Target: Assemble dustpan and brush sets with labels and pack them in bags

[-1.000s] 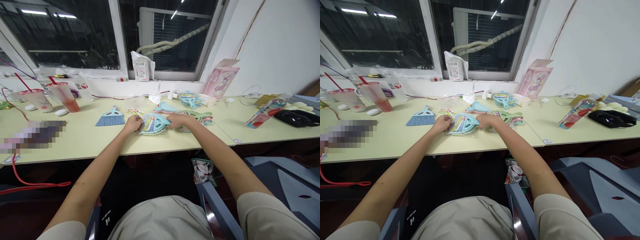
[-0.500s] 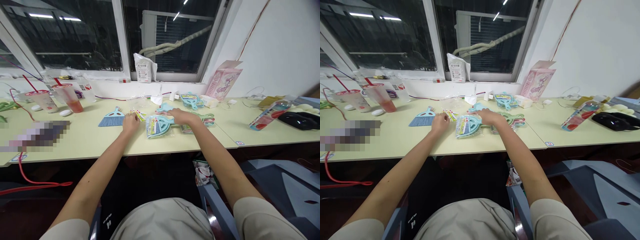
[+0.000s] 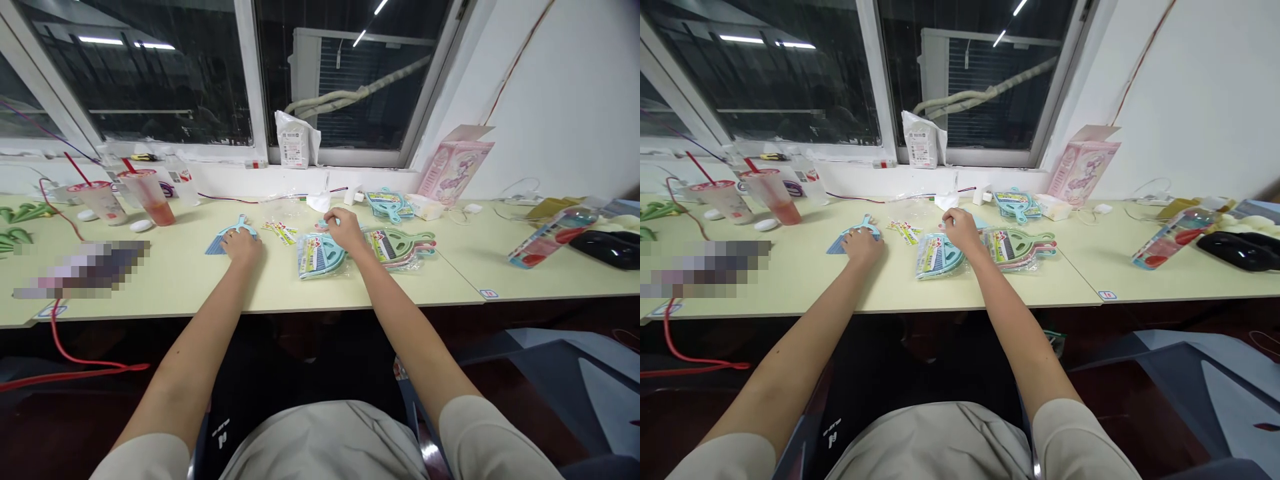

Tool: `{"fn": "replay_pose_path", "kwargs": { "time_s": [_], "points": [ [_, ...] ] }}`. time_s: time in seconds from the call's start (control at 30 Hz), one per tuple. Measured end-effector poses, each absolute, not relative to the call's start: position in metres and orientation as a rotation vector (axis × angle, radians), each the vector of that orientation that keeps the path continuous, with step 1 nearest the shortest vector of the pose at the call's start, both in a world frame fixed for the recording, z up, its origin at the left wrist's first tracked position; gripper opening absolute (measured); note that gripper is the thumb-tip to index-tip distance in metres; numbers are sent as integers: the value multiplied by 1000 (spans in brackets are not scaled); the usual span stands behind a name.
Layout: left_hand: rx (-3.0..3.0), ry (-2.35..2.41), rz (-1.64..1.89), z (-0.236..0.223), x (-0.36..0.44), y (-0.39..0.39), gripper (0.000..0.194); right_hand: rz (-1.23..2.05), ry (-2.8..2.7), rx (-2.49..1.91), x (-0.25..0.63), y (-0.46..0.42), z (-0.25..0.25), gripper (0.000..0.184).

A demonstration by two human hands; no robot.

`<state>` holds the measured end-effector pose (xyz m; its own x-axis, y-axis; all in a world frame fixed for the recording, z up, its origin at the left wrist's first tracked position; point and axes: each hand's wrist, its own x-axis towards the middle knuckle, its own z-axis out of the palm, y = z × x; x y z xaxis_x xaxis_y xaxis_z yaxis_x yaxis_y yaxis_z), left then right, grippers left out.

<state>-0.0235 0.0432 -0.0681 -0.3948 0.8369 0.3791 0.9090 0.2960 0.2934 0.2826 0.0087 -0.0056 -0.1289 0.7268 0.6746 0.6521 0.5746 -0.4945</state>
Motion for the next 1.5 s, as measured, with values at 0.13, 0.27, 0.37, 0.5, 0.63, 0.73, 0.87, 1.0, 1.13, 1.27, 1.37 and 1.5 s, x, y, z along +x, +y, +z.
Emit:
{"fn": "replay_pose_path", "kwargs": {
  "time_s": [0.13,0.27,0.37,0.5,0.63,0.73,0.87,1.0,1.13,1.27,1.37,1.5],
  "points": [
    [-1609,-2415,-671,-68,-22,45,60,151,-1815,-1392,293,29,-11,30],
    [-1570,-2350,-735,-68,-23,45,53,124,-2007,-1666,282,53,3,21],
    [-1614,-2340,-726,-67,-24,46,46,94,-2093,-1910,264,68,12,24],
    [-1633,-2362,-675,-67,-24,46,40,10,-2162,-2035,247,81,6,41],
    [-1604,-2365,-681,-68,-24,48,43,-63,-2192,-2020,245,87,-5,39],
    [-1582,-2375,-718,-71,-24,50,43,-102,-2171,-1977,249,90,-6,35],
    [-1572,-2355,-775,-73,-23,50,39,-125,-2080,-1885,256,95,0,31],
    [-1595,-2366,-790,-69,-19,45,38,-17,-1980,-1757,265,97,8,18],
    [-1596,-2376,-818,-62,-14,40,36,2,-1958,-1704,271,90,16,9],
    [-1605,-2269,-927,-58,-13,36,37,-50,-1973,-1698,271,75,29,12],
    [-1659,-2149,-1045,-55,-13,33,40,-72,-1972,-1614,270,64,40,18],
    [-1766,-2047,-1174,-51,-12,28,34,1,-1886,-1330,270,56,46,13]
  ]
}}
